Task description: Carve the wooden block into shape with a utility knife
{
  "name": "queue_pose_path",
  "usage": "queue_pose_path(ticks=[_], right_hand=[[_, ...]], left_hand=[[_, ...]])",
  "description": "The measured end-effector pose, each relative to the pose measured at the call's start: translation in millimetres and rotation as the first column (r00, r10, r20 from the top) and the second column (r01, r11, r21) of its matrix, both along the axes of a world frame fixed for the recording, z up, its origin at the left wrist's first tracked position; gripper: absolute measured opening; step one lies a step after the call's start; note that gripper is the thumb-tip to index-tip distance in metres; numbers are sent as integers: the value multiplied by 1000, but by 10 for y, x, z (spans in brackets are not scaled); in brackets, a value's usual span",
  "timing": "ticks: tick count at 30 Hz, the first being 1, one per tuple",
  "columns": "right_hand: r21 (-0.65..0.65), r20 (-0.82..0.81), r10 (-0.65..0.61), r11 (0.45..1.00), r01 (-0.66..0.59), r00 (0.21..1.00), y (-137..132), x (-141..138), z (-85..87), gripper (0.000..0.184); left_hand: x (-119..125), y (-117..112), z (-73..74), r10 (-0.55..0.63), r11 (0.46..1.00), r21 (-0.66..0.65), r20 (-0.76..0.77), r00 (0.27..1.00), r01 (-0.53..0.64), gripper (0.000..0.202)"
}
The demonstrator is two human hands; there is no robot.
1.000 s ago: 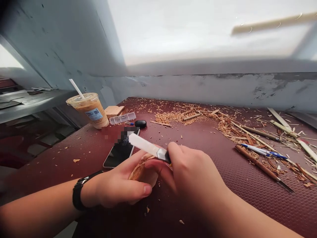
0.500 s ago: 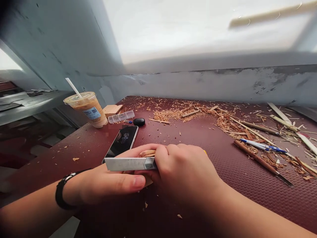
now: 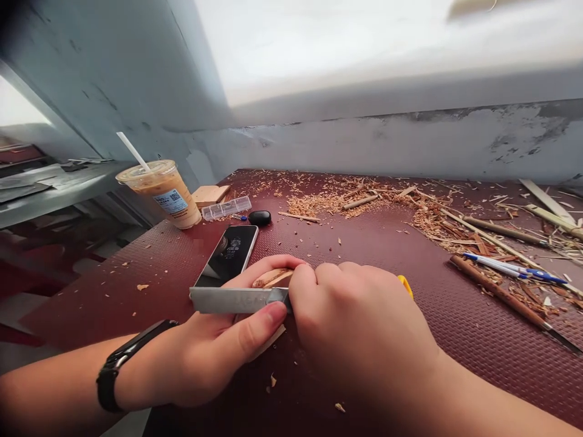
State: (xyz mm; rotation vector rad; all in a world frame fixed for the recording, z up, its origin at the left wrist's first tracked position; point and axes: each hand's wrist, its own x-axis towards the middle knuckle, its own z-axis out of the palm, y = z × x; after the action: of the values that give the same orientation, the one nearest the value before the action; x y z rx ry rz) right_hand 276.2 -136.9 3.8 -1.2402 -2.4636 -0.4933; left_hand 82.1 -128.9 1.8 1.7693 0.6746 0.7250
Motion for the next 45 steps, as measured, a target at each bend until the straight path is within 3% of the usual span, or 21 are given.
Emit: queue_pose_path(ticks=[4,9,12,15,18,23,28,32,35,38,42,45], right_hand=[[34,-17,-133,990,134,991,-106,-80,-50,18],[81,54,-118,990,113,992,-154,-132,-11,23],[95,26,-162,983,159,986,-108,-92,-2,23],[51,11,-66,997,66,998,-40,-32,-7,19],[-69,6,-26,997,26,1000,34,16,18,12],[-106,39,43,994,-38,998,123,51,119,10],[-33,23,44,999,-43,999,96,43,93,14],[27,1,-62,998,62,998,-1,-34,15,20],[119,27,-160,981,156,987,-93,-115,7,20],[186,134,-231,961,204,964,-152,-167,37,24],[144,170,-258,961,235,951,-112,-159,67,25],[37,123,-207,978,204,971,-27,-115,94,21]], left_hand=[[49,-50,-76,110,992,-76,69,992,-105,39],[81,-98,-151,234,969,-102,89,968,-225,40],[104,-104,-161,221,970,-138,141,965,-202,30],[92,-60,-125,150,973,-201,194,969,-110,37],[23,24,-63,30,989,-145,81,996,-18,44],[-67,92,-19,26,998,-52,-67,997,-30,67],[-21,43,-20,90,993,86,-77,993,-83,54],[39,38,-29,141,982,128,-12,990,-138,44],[85,42,-35,155,984,90,0,988,-155,38],[130,23,-44,197,980,-41,35,980,-196,33],[154,13,-71,222,960,-185,57,973,-208,40],[126,54,-73,172,977,-142,62,983,-162,43]])
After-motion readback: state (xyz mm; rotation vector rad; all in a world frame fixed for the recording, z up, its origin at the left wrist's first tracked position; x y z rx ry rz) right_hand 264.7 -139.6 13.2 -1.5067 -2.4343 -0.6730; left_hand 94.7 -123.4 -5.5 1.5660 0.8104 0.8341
